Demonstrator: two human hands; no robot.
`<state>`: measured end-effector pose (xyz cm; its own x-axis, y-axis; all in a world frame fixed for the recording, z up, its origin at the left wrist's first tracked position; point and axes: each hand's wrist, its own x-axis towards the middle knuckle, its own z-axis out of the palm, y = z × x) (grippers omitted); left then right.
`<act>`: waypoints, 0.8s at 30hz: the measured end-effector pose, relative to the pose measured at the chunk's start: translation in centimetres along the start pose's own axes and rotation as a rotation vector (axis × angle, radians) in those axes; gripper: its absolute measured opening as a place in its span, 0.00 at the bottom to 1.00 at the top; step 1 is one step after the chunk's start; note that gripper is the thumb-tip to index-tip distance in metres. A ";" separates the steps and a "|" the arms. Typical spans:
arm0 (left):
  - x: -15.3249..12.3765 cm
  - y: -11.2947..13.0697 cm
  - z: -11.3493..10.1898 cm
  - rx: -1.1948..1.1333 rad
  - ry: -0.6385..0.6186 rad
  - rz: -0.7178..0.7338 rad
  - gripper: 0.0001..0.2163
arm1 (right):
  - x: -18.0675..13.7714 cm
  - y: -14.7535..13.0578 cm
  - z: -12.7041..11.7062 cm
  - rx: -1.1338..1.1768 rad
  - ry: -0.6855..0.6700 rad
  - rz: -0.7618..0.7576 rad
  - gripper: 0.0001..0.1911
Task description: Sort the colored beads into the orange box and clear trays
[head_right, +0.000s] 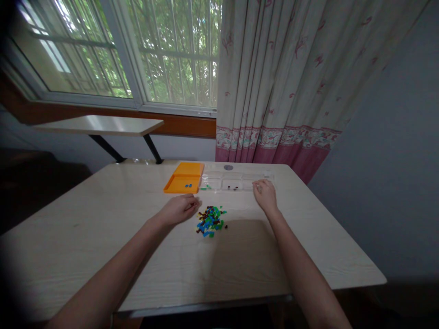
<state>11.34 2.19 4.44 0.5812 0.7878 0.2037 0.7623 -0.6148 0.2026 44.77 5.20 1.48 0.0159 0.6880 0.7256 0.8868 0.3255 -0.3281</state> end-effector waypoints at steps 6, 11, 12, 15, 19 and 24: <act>0.0 0.1 -0.2 -0.112 -0.066 0.034 0.10 | -1.4 -7.7 1.1 0.264 -0.333 -0.353 0.08; 0.0 0.8 -0.2 -0.156 -0.088 0.096 0.13 | -2.0 -9.7 1.2 0.311 -0.385 -0.456 0.08; 0.0 0.9 -0.2 -0.160 -0.088 0.109 0.13 | -2.1 -9.7 1.2 0.315 -0.387 -0.458 0.07; 0.0 1.0 0.1 -0.155 -0.098 0.121 0.14 | -2.3 -9.5 1.2 0.315 -0.408 -0.448 0.07; 0.0 0.6 0.6 -0.105 -0.080 0.086 0.14 | -2.3 -9.3 1.4 0.298 -0.429 -0.445 0.09; 0.0 0.1 0.8 -0.041 -0.022 0.034 0.13 | -2.2 -9.3 1.4 0.300 -0.437 -0.450 0.09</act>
<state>11.67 2.17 3.71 0.6132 0.7667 0.1903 0.7297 -0.6420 0.2354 35.81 1.57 2.10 -0.5662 0.6218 0.5411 0.5967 0.7621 -0.2515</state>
